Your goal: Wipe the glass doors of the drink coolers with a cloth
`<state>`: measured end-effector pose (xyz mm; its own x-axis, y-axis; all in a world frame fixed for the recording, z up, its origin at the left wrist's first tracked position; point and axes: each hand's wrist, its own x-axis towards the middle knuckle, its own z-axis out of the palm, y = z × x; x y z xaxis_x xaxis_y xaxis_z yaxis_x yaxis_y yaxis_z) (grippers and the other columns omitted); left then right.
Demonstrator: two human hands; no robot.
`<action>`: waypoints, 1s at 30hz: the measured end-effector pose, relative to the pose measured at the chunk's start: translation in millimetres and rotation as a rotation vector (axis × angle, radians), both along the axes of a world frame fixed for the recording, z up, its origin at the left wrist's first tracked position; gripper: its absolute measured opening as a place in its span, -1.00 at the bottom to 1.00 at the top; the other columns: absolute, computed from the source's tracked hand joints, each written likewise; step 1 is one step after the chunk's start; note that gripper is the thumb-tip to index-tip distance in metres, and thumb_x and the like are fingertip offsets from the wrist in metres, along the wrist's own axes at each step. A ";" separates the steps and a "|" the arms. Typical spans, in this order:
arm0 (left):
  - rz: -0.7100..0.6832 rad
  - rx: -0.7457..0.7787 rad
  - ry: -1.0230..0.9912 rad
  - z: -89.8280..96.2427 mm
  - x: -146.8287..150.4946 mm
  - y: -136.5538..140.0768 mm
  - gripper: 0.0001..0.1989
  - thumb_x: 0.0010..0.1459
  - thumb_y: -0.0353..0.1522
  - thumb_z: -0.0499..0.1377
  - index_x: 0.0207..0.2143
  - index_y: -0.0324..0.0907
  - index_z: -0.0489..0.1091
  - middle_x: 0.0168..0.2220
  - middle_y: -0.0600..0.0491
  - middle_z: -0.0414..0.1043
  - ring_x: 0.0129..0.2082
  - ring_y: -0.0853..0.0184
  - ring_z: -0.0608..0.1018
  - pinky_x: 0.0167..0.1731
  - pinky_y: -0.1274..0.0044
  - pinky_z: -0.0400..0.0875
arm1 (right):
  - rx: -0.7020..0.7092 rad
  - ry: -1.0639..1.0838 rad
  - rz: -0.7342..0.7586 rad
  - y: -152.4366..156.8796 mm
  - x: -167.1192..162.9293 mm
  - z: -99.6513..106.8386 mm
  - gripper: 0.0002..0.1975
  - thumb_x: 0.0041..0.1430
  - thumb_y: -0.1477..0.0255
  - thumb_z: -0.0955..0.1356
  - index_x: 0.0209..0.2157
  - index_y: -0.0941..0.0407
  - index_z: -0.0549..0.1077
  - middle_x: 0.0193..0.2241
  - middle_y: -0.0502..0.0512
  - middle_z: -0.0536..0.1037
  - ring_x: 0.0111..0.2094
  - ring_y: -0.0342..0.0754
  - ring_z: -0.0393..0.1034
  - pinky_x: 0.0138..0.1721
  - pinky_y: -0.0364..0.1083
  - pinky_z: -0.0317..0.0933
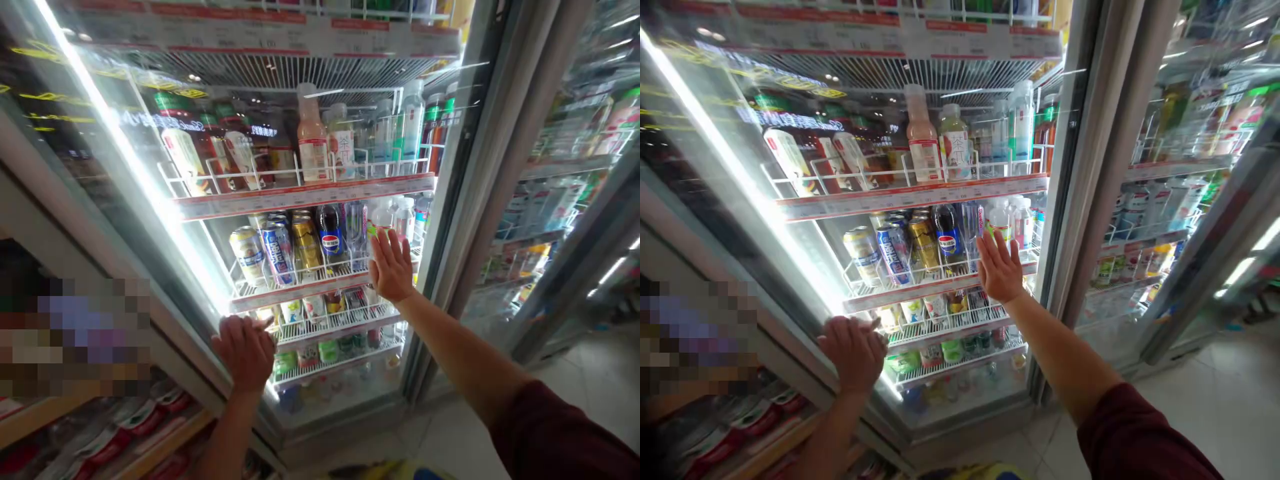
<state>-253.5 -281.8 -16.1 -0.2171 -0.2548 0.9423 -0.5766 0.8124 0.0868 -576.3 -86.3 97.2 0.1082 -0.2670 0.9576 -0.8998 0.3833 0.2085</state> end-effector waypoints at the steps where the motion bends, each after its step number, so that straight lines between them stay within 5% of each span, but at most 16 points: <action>1: -0.011 -0.002 -0.001 -10.3 1.1 -1.3 -0.28 0.37 -0.36 0.12 0.53 -0.17 0.04 0.53 -0.36 0.01 0.59 -0.15 -0.06 0.46 -0.27 -0.13 | 0.001 0.003 -0.001 -0.1 0.2 -0.1 -0.23 0.52 0.39 0.21 0.60 0.04 -0.22 0.53 0.13 0.21 0.58 0.09 -0.02 0.61 0.19 -0.28; 3: -0.013 -0.009 0.001 1.8 5.1 -8.9 -0.32 0.37 -0.36 0.12 0.50 -0.24 0.10 0.51 -0.44 0.04 0.58 -0.20 -0.05 0.42 -0.32 -0.11 | 0.012 -0.009 -0.009 -0.3 0.2 -0.9 -0.22 0.52 0.39 0.22 0.60 0.02 -0.24 0.53 0.13 0.20 0.57 0.10 0.01 0.60 0.20 -0.26; 8: 0.057 -0.010 0.037 130.7 11.8 -28.2 -0.33 0.41 -0.35 0.06 0.50 -0.36 0.08 0.55 -0.39 -0.08 0.57 -0.25 -0.05 0.45 -0.30 -0.18 | 0.025 -0.045 -0.005 -0.4 -0.1 -2.1 -0.21 0.52 0.38 0.22 0.60 -0.02 -0.27 0.52 0.11 0.21 0.55 0.12 0.07 0.60 0.22 -0.24; 10: 0.063 -0.034 0.065 155.0 7.5 -27.0 -0.31 0.42 -0.34 0.05 0.51 -0.40 0.01 0.56 -0.41 -0.16 0.57 -0.28 -0.07 0.44 -0.32 -0.21 | 0.010 -0.032 0.011 0.0 0.7 -1.1 -0.22 0.52 0.38 0.22 0.60 -0.01 -0.24 0.52 0.11 0.22 0.57 0.10 0.01 0.61 0.20 -0.26; 12: 0.056 -0.045 0.100 139.7 -0.4 -19.0 -0.27 0.42 -0.34 0.04 0.52 -0.46 -0.05 0.55 -0.50 -0.21 0.57 -0.31 -0.10 0.42 -0.34 -0.20 | -0.003 -0.020 0.020 0.6 2.1 0.7 -0.22 0.52 0.40 0.23 0.60 0.01 -0.22 0.52 0.10 0.22 0.58 0.08 -0.04 0.61 0.18 -0.28; 17: 0.013 -0.088 -0.008 11.4 -18.6 12.5 -0.17 0.40 -0.40 0.07 0.59 -0.29 -0.21 0.57 -0.45 -0.27 0.59 -0.15 -0.18 0.48 -0.20 -0.06 | -0.020 0.014 -0.002 1.4 4.9 5.0 -0.23 0.52 0.40 0.22 0.60 0.07 -0.20 0.50 0.11 0.25 0.60 0.03 -0.14 0.62 0.14 -0.35; 19: -0.009 -0.120 -0.048 -10.9 -20.1 15.6 -0.15 0.39 -0.40 0.09 0.60 -0.24 -0.24 0.57 -0.41 -0.25 0.60 -0.12 -0.18 0.48 -0.17 -0.02 | -0.025 0.028 -0.008 1.3 4.9 5.6 -0.23 0.52 0.40 0.22 0.60 0.08 -0.20 0.49 0.10 0.28 0.60 0.00 -0.17 0.63 0.12 -0.37; 21: -0.004 -0.099 -0.032 6.8 -18.5 10.2 -0.17 0.40 -0.37 0.08 0.60 -0.27 -0.20 0.56 -0.42 -0.20 0.60 -0.15 -0.15 0.48 -0.19 -0.05 | -0.022 0.027 -0.009 0.9 4.3 5.0 -0.22 0.51 0.40 0.23 0.60 0.08 -0.21 0.48 0.10 0.30 0.60 -0.01 -0.16 0.63 0.11 -0.36; 27: 0.018 -0.058 0.068 155.4 -20.6 -8.5 -0.30 0.46 -0.29 0.00 0.52 -0.44 0.00 0.56 -0.43 -0.16 0.59 -0.22 -0.10 0.49 -0.20 -0.16 | 0.026 -0.036 -0.039 -0.5 1.9 0.5 -0.19 0.51 0.40 0.20 0.60 -0.01 -0.32 0.50 0.09 0.26 0.55 0.08 0.06 0.62 0.19 -0.28; 30: -0.009 -0.076 0.047 152.2 -35.4 7.6 -0.28 0.45 -0.35 0.00 0.55 -0.43 -0.11 0.57 -0.44 -0.22 0.60 -0.17 -0.18 0.52 -0.16 -0.16 | 0.009 -0.022 -0.024 -0.2 2.9 1.8 -0.21 0.52 0.40 0.20 0.60 0.02 -0.28 0.50 0.09 0.26 0.58 0.05 -0.02 0.62 0.16 -0.32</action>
<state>-289.0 -274.1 136.1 -0.1744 -0.1801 0.9681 -0.5661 0.8227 0.0511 -573.3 -86.4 99.0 0.0802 -0.2774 0.9574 -0.8949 0.4030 0.1917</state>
